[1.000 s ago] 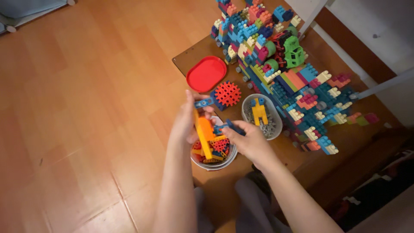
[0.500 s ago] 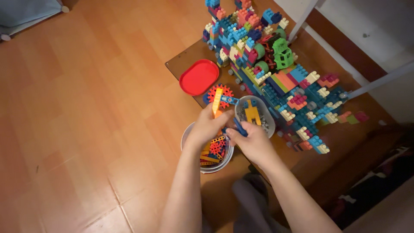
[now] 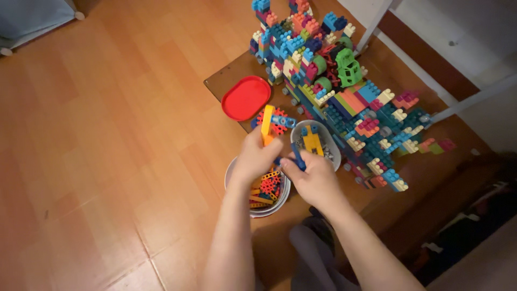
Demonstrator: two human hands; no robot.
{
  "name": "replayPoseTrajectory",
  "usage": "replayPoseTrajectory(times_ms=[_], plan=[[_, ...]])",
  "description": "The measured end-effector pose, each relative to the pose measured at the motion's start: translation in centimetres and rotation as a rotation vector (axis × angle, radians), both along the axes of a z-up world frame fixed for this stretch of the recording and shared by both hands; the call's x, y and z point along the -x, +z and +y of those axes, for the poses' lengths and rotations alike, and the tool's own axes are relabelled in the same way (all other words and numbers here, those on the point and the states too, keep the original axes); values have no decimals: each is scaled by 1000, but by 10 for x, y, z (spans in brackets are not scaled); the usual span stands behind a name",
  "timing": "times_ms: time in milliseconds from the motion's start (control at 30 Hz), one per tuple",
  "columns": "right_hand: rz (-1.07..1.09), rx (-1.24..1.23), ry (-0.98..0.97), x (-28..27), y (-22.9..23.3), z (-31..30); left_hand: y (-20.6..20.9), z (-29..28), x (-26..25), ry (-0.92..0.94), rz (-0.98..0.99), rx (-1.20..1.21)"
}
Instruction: The person assembles building block pieces by hand, connecting yellow, orange, and blue plastic components together above a wooden surface.
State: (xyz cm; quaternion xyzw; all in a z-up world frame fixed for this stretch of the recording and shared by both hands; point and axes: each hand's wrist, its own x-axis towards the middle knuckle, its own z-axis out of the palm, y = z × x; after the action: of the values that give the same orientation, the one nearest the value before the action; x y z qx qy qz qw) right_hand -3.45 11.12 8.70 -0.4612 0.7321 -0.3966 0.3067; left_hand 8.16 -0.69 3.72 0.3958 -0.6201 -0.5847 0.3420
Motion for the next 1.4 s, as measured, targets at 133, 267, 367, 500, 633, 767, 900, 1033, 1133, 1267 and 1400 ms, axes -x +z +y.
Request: replayPoseTrajectory(times_ms=[133, 267, 367, 500, 633, 767, 900, 1033, 1133, 1267, 1400], plan=[[85, 111, -12, -3, -1, -1, 12, 3, 1, -77, 110, -77], [10, 52, -28, -2, 8, 2, 19, 3, -1, -4, 6, -57], [53, -13, -12, 0, 14, 4, 14, 6, 1, -35, 54, -60], [35, 107, -235, 34, 26, 28, 20, -31, -62, 304, 19, -289], [-173, -16, -116, 16, 5, 32, 23, -28, -65, 199, 283, -341], [-828, 0, -81, 14, 0, 13, 30, -14, -37, -44, 299, -263], [-599, 86, -112, 6, -4, 10, 38, -7, -23, -166, 341, -268], [-156, 373, -13, 9, 6, 6, 44, -3, -27, -241, 349, -311], [121, 225, -163, 5, 18, 9, 45, 1, -24, -280, 358, -342], [116, 357, -95, 4, 24, 9, 44, 4, -17, -331, 494, -348], [22, 278, -106, 6, 22, 8, 44, 0, -21, -332, 528, -324]])
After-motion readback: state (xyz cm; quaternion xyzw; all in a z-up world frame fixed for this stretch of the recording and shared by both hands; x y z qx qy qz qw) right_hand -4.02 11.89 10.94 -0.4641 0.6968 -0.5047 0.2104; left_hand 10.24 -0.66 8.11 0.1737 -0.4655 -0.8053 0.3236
